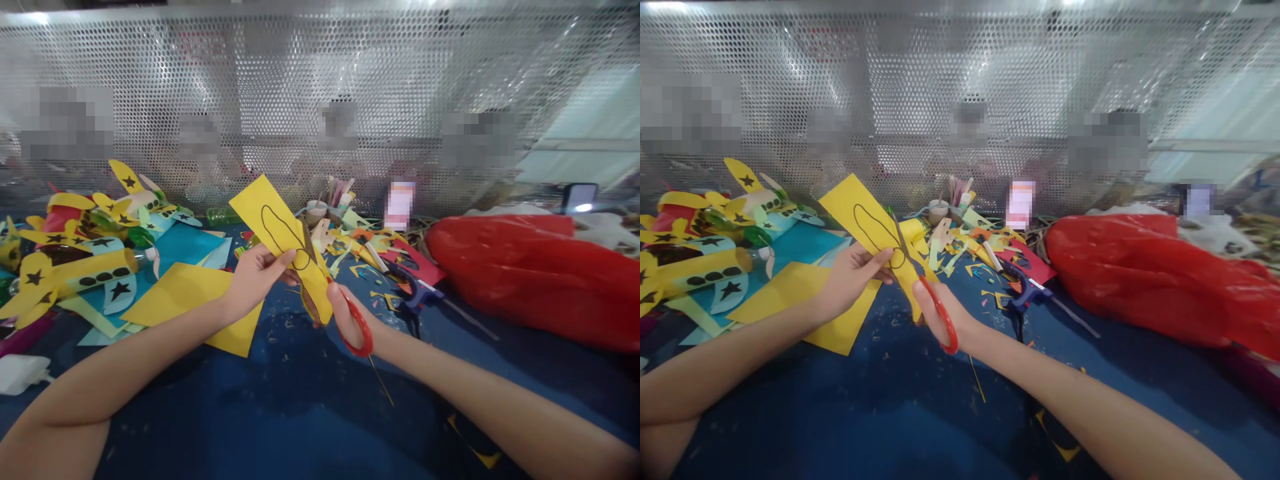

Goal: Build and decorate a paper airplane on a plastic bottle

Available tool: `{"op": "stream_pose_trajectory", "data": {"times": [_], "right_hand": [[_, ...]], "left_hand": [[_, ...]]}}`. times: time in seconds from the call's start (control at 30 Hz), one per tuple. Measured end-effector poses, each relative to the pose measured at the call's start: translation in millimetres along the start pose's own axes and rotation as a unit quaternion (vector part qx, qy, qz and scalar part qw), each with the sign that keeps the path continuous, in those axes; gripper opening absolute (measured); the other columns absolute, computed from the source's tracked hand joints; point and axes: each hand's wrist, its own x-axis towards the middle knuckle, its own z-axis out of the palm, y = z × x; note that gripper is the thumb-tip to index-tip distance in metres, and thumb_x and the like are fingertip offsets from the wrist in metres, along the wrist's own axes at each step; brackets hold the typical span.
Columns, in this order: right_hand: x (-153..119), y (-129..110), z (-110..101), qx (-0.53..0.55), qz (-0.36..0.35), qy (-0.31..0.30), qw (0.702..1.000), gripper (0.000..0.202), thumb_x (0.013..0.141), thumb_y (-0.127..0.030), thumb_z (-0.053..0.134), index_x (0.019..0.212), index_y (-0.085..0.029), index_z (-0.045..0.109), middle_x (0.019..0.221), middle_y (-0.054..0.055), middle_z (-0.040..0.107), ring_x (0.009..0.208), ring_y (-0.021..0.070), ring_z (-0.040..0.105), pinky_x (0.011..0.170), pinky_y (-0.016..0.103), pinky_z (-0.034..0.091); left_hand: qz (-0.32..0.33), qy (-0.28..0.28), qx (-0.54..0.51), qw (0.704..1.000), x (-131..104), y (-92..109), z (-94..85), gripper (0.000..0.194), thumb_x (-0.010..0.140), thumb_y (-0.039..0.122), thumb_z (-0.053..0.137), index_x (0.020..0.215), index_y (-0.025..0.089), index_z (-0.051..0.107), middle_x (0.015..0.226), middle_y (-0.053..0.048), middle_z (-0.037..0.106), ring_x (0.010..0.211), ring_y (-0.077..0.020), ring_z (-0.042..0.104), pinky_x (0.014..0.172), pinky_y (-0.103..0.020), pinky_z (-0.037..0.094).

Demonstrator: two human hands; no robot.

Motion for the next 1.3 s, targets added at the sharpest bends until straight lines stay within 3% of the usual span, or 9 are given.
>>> {"op": "stream_pose_trajectory", "data": {"times": [0.23, 0.5, 0.6, 0.97, 1.1, 1.3], "right_hand": [[1, 1, -1, -0.051, 0.008, 0.002, 0.999, 0.071, 0.082, -0.084, 0.019, 0.053, -0.025, 0.046, 0.051, 0.006, 0.057, 0.049, 0.0194, 0.058, 0.053, 0.035, 0.05], [2, -5, -4, -0.091, -0.022, 0.012, 0.996, 0.072, 0.079, -0.088, 0.013, 0.057, -0.024, 0.04, 0.049, 0.002, 0.049, 0.044, 0.0153, 0.05, 0.043, 0.03, 0.045], [1, -8, -4, -0.1, -0.004, 0.011, 0.995, 0.075, 0.077, -0.089, 0.011, 0.056, -0.024, 0.041, 0.048, 0.003, 0.05, 0.043, 0.0159, 0.051, 0.043, 0.03, 0.044], [-1, -11, -6, -0.136, -0.01, 0.021, 0.99, 0.068, 0.083, -0.084, 0.012, 0.057, -0.025, 0.034, 0.044, -0.001, 0.043, 0.043, 0.0134, 0.047, 0.042, 0.027, 0.037], [1, -10, -6, -0.137, -0.007, 0.016, 0.99, 0.066, 0.085, -0.081, 0.014, 0.057, -0.025, 0.033, 0.044, -0.001, 0.042, 0.042, 0.0134, 0.046, 0.043, 0.027, 0.036], [1, -8, -6, -0.131, 0.001, 0.016, 0.991, 0.065, 0.086, -0.08, 0.014, 0.058, -0.024, 0.034, 0.047, 0.0, 0.042, 0.044, 0.0144, 0.046, 0.042, 0.028, 0.036]], "left_hand": [[-0.01, 0.003, -0.009, 1.0, 1, 2, 0.6, 0.033, 0.071, 0.048, 0.078, 0.08, 0.017, 0.07, 0.066, -0.002, 0.073, 0.056, -0.0162, 0.068, 0.057, -0.027, 0.058], [0.004, 0.003, 0.002, 1.0, 3, 3, -3.5, 0.033, 0.071, 0.044, 0.076, 0.086, 0.015, 0.074, 0.089, -0.006, 0.077, 0.067, -0.017, 0.07, 0.059, -0.027, 0.059], [0.009, -0.005, -0.002, 1.0, 4, 3, -4.5, 0.032, 0.072, 0.043, 0.075, 0.088, 0.016, 0.075, 0.09, -0.006, 0.077, 0.069, -0.0172, 0.07, 0.06, -0.028, 0.059], [-0.003, -0.012, -0.037, 0.999, 9, -1, -9.2, 0.038, 0.071, 0.048, 0.078, 0.092, 0.016, 0.074, 0.094, -0.007, 0.075, 0.079, -0.0206, 0.07, 0.06, -0.028, 0.059], [-0.004, 0.009, -0.062, 0.998, 12, -2, -10.8, 0.045, 0.074, 0.055, 0.074, 0.098, 0.017, 0.072, 0.092, -0.007, 0.075, 0.075, -0.0199, 0.071, 0.058, -0.028, 0.06], [0.016, 0.031, -0.022, 0.999, 12, -2, -11.5, 0.043, 0.074, 0.052, 0.076, 0.097, 0.017, 0.071, 0.096, -0.006, 0.075, 0.077, -0.0188, 0.07, 0.058, -0.026, 0.06]]}}
